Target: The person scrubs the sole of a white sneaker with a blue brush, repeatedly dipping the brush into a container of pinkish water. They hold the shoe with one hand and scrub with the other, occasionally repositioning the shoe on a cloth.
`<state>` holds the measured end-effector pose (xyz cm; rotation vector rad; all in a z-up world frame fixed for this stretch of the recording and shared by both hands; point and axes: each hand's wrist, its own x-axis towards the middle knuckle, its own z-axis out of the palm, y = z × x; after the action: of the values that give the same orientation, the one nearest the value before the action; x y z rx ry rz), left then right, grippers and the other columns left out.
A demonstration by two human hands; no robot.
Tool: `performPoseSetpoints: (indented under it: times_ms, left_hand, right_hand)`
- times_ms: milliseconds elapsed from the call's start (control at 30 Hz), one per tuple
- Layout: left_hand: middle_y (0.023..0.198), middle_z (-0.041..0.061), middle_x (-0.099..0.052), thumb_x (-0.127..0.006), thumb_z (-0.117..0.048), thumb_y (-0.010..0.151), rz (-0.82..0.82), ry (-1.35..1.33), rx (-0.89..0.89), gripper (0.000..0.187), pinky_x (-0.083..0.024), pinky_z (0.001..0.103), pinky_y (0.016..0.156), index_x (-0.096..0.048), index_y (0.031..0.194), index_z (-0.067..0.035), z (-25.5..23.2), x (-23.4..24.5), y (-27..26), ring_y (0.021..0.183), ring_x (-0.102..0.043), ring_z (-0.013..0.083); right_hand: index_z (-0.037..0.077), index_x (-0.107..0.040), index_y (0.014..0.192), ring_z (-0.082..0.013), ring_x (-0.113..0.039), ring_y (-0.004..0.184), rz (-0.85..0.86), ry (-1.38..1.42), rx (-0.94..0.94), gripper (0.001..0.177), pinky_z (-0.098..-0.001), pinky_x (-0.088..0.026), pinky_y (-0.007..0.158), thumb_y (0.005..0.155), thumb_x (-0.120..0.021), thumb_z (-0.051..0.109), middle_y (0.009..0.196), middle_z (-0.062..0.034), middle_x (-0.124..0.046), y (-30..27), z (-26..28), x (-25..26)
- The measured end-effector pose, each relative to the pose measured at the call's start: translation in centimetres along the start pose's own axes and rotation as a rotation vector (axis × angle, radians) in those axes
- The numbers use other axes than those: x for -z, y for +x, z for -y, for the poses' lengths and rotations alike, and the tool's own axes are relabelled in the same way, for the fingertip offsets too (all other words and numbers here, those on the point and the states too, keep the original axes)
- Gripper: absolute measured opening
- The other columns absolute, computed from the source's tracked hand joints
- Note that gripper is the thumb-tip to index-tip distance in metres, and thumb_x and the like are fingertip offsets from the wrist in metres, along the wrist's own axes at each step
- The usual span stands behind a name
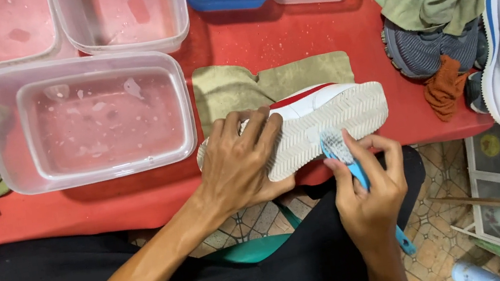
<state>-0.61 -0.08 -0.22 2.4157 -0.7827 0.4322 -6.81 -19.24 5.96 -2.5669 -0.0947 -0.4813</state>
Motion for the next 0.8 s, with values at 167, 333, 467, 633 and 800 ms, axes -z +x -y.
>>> performPoseSetpoints:
  times_ms: [167,333,467,633,800]
  left_hand:
    - [0.106,0.015,-0.067,-0.073,-0.072,0.071,-0.045,-0.028,0.038,0.081,-0.052,0.044,0.074,-0.066,0.118,-0.006,-0.3,0.2,0.2,0.094,-0.065,0.0359]
    - [0.105,0.013,-0.067,-0.071,-0.074,0.070,-0.038,0.013,0.036,0.080,-0.051,0.043,0.072,-0.065,0.116,-0.009,-0.3,0.0,0.0,0.091,-0.065,0.0339]
    - [0.106,0.013,-0.067,-0.071,-0.072,0.071,-0.045,-0.002,0.038,0.080,-0.051,0.043,0.074,-0.066,0.117,-0.007,-0.3,0.1,0.2,0.092,-0.065,0.0345]
    - [0.107,0.010,-0.065,-0.069,-0.075,0.071,-0.067,0.032,0.025,0.080,-0.049,0.042,0.073,-0.063,0.117,-0.009,-0.3,-0.4,-0.2,0.093,-0.064,0.0326]
    - [0.107,0.012,-0.064,-0.071,-0.072,0.074,-0.061,-0.015,0.024,0.079,-0.049,0.042,0.073,-0.063,0.119,-0.007,-0.1,-0.4,-0.3,0.093,-0.063,0.0339]
  right_hand:
    - [-0.006,-0.071,0.124,-0.0354,-0.063,0.094,-0.083,0.121,0.023,0.035,-0.0451,-0.057,0.085,0.092,-0.080,0.004,0.103,-0.0183,-0.053,2.1,0.7,-1.3]
    - [0.002,-0.074,0.125,-0.0353,-0.067,0.100,0.010,0.023,0.022,0.039,-0.0439,-0.053,0.092,0.089,-0.082,0.015,0.106,-0.0138,-0.056,0.5,-0.8,0.6]
    - [0.000,-0.072,0.126,-0.0403,-0.064,0.100,0.022,0.070,0.113,0.037,-0.0465,-0.051,0.095,0.095,-0.079,0.018,0.107,-0.0170,-0.054,3.4,-1.1,0.0]
    - [0.003,-0.075,0.123,-0.0430,-0.063,0.100,0.204,0.020,0.124,0.033,-0.0504,-0.050,0.094,0.094,-0.078,0.018,0.104,-0.0194,-0.057,3.2,-1.5,2.6]
    - [0.004,-0.073,0.129,-0.0441,-0.061,0.103,0.216,0.075,0.202,0.036,-0.0520,-0.047,0.097,0.097,-0.078,0.019,0.108,-0.0186,-0.053,4.2,-3.8,1.7]
